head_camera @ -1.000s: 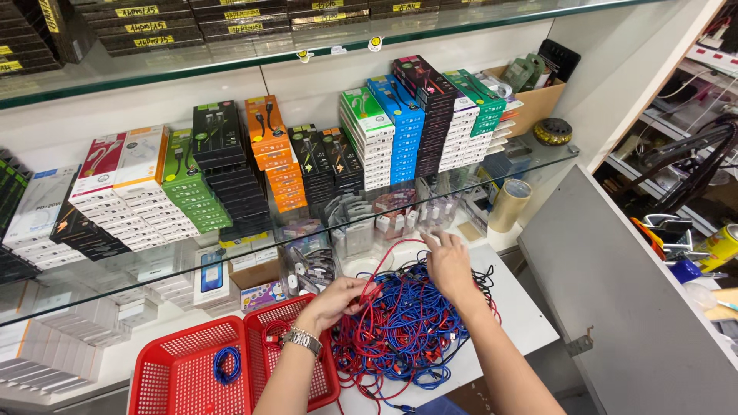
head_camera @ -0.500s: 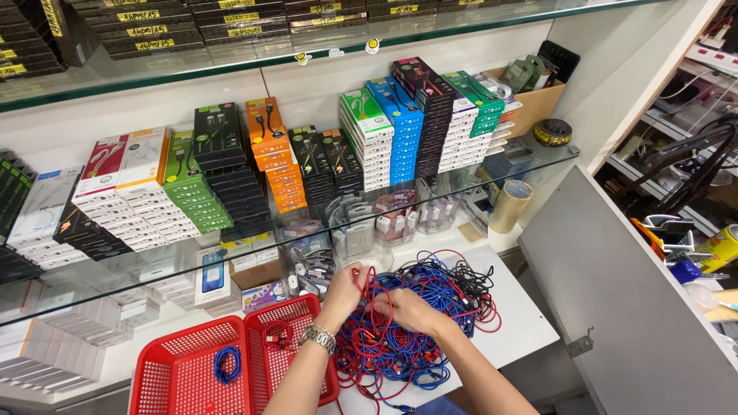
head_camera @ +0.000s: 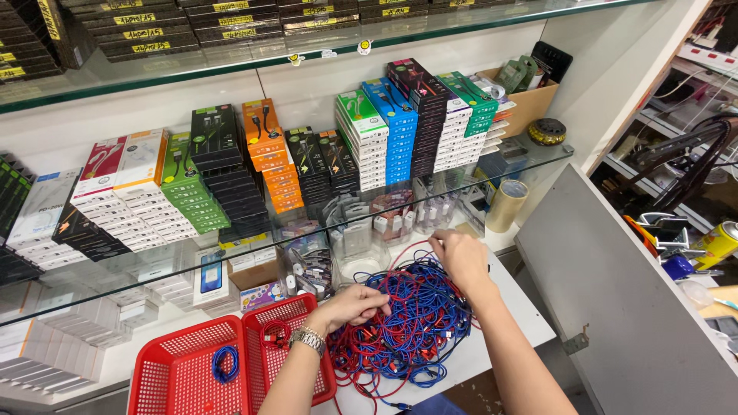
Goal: The person untangles and coils red and blue cables from a mixed pile on a counter, then places the coiled cables into a red plastic basket. The person handles the cables by hand, separating them by color and organizing them into neat loops.
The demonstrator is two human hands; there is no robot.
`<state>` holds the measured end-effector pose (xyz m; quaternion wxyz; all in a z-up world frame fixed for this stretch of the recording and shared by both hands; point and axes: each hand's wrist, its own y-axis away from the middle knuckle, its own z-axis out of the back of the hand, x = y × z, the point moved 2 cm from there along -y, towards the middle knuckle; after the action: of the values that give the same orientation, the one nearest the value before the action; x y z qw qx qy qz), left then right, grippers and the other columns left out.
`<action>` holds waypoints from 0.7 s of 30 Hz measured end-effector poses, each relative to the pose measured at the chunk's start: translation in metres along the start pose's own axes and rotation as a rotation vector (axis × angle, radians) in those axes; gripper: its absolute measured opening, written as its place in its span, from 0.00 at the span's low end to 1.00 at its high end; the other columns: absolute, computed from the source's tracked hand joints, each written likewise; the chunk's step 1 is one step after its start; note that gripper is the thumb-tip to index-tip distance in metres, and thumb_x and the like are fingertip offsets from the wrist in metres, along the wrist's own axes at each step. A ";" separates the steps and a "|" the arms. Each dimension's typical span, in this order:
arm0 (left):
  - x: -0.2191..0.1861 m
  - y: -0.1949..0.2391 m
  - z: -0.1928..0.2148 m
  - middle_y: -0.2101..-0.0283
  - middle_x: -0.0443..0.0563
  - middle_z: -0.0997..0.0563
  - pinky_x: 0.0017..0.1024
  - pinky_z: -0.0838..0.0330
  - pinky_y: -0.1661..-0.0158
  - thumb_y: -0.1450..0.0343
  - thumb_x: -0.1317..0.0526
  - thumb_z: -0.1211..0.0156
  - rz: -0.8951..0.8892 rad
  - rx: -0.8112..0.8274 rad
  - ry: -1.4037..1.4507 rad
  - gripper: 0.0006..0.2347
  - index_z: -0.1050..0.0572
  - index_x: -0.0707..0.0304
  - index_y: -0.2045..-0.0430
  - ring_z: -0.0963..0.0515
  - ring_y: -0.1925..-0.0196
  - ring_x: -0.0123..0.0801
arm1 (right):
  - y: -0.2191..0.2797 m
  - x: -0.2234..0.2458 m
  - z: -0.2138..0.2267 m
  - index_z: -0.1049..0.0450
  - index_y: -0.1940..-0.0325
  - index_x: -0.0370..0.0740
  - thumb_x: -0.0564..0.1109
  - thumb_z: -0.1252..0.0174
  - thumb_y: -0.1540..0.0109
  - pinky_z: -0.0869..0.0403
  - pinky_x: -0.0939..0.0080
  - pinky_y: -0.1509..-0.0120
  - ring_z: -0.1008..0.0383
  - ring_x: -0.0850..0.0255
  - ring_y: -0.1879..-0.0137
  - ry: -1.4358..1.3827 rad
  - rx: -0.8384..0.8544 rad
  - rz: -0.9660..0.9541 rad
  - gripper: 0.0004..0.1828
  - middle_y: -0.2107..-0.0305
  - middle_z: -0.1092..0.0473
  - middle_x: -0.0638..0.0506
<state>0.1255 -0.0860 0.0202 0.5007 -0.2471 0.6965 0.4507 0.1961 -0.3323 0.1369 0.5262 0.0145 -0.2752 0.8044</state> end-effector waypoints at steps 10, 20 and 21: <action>-0.050 0.027 -0.012 0.82 0.36 0.41 0.17 0.54 0.84 0.20 0.58 0.54 -0.226 0.020 0.374 0.14 0.23 0.71 0.53 0.47 0.86 0.14 | 0.026 0.012 -0.064 0.21 0.48 0.40 0.46 0.48 0.30 0.30 0.54 0.41 0.29 0.54 0.49 -0.885 0.262 -0.102 0.13 0.56 0.24 0.45; -0.026 0.022 0.002 0.83 0.38 0.42 0.20 0.52 0.82 0.21 0.56 0.54 -0.384 -0.108 0.873 0.15 0.27 0.70 0.49 0.46 0.86 0.17 | 0.052 0.005 -0.095 0.26 0.57 0.36 0.50 0.47 0.31 0.32 0.66 0.41 0.31 0.68 0.51 -1.108 0.479 -0.108 0.14 0.60 0.26 0.55; -0.025 0.022 0.003 0.83 0.38 0.41 0.20 0.51 0.82 0.21 0.56 0.53 -0.382 -0.121 0.859 0.15 0.27 0.70 0.49 0.46 0.87 0.17 | 0.050 0.000 -0.097 0.27 0.57 0.36 0.50 0.47 0.30 0.32 0.66 0.45 0.32 0.68 0.54 -1.138 0.438 -0.120 0.14 0.63 0.27 0.55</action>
<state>0.1188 -0.0753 0.0517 0.2258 -0.5636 0.7552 0.2471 0.1793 -0.3030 0.0333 0.3257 0.5653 -0.3401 0.6773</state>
